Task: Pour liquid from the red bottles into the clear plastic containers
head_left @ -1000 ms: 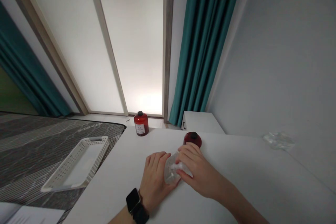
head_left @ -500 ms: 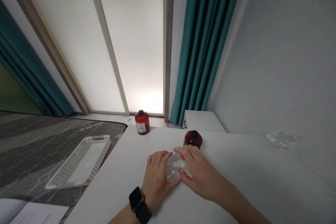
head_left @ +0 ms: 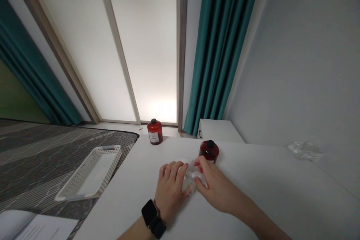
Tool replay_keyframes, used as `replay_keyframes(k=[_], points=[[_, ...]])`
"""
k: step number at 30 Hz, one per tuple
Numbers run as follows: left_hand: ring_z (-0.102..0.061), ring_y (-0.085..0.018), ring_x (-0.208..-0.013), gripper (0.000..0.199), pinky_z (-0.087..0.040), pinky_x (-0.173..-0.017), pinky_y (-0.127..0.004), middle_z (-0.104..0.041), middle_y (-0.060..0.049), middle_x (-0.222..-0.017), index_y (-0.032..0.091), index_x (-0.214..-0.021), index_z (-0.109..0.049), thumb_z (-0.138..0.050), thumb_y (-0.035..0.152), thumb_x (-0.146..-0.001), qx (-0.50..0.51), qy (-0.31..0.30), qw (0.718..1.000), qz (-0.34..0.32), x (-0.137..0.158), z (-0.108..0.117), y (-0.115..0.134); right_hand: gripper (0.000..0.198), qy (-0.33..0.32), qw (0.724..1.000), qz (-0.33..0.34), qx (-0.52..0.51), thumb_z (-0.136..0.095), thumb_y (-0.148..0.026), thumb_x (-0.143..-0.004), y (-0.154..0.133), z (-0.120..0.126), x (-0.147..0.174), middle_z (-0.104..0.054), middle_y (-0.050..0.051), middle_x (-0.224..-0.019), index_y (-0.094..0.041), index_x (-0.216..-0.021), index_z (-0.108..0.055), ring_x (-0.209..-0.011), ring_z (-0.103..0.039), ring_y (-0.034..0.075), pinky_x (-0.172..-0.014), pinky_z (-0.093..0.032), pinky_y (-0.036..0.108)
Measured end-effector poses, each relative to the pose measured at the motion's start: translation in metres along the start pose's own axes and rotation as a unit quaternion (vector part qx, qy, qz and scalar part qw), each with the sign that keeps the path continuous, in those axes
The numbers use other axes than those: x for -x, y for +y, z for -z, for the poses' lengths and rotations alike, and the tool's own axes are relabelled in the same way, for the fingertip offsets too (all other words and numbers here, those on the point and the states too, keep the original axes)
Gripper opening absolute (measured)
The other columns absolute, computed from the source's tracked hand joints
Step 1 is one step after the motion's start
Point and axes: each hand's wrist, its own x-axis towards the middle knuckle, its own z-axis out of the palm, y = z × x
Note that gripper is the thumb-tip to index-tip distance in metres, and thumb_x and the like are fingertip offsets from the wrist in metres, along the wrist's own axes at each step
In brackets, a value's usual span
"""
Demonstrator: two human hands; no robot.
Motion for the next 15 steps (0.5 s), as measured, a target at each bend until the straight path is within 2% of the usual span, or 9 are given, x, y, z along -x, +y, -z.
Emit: replay_keyframes(k=[2,5,7,9,12,15], points=[[-0.057,-0.028,-0.097,0.037,-0.039,-0.088,-0.042,-0.064,-0.011,-0.107,0.017,-0.119,-0.051,-0.061,0.026,-0.085,0.005,-0.003,1.000,0.005,0.0001,0.0001,-0.0013,0.030,0.005,1.000,0.019,-0.005,-0.053,-0.007,-0.077,-0.0005,0.0013,0.0010,-0.057,0.006,-0.102,-0.022,-0.101,-0.044,-0.099,-0.057,0.023,-0.088,-0.044,0.036],[-0.057,-0.028,-0.097,0.039,-0.039,-0.088,-0.042,-0.064,-0.011,-0.107,0.016,-0.119,-0.051,-0.063,0.026,-0.083,0.016,0.001,1.000,0.007,0.0005,0.0001,-0.0017,0.014,0.018,1.000,-0.005,0.009,-0.053,-0.017,-0.086,0.0001,0.0004,0.0006,-0.057,0.006,-0.097,-0.021,-0.097,-0.045,-0.093,-0.057,0.024,-0.083,-0.046,0.039],[-0.056,-0.028,-0.097,0.041,-0.039,-0.088,-0.042,-0.064,-0.011,-0.107,0.016,-0.119,-0.052,-0.065,0.026,-0.081,0.026,0.004,1.000,0.011,0.0009,0.0001,-0.0010,0.005,0.005,0.999,0.002,0.034,-0.049,-0.020,-0.090,0.0014,-0.0005,-0.0008,-0.059,0.006,-0.094,-0.021,-0.094,-0.047,-0.090,-0.056,0.025,-0.081,-0.046,0.041],[-0.056,-0.028,-0.097,0.042,-0.040,-0.087,-0.042,-0.063,-0.011,-0.107,0.015,-0.118,-0.052,-0.066,0.026,-0.080,0.043,0.003,0.999,0.021,0.0011,0.0000,-0.0001,0.010,-0.010,0.998,0.036,0.054,-0.052,-0.014,-0.086,0.0027,0.0004,-0.0024,-0.060,0.006,-0.095,-0.021,-0.093,-0.049,-0.092,-0.056,0.026,-0.083,-0.045,0.042],[-0.056,-0.027,-0.097,0.042,-0.043,-0.086,-0.041,-0.062,-0.011,-0.106,0.014,-0.118,-0.051,-0.066,0.028,-0.081,0.070,-0.004,0.997,0.033,0.0007,0.0007,0.0004,0.028,-0.017,0.993,0.098,0.060,-0.057,-0.005,-0.074,0.0035,0.0046,-0.0033,-0.059,0.006,-0.103,-0.022,-0.096,-0.051,-0.102,-0.054,0.026,-0.091,-0.044,0.041],[-0.056,-0.027,-0.097,0.041,-0.044,-0.085,-0.041,-0.062,-0.011,-0.106,0.013,-0.118,-0.051,-0.064,0.029,-0.083,0.068,-0.001,0.997,0.028,0.0002,0.0024,-0.0006,0.037,0.009,0.992,0.112,0.064,-0.062,-0.011,-0.074,0.0037,0.0058,-0.0023,-0.054,0.009,-0.119,-0.022,-0.108,-0.051,-0.115,-0.050,0.028,-0.098,-0.041,0.043]])
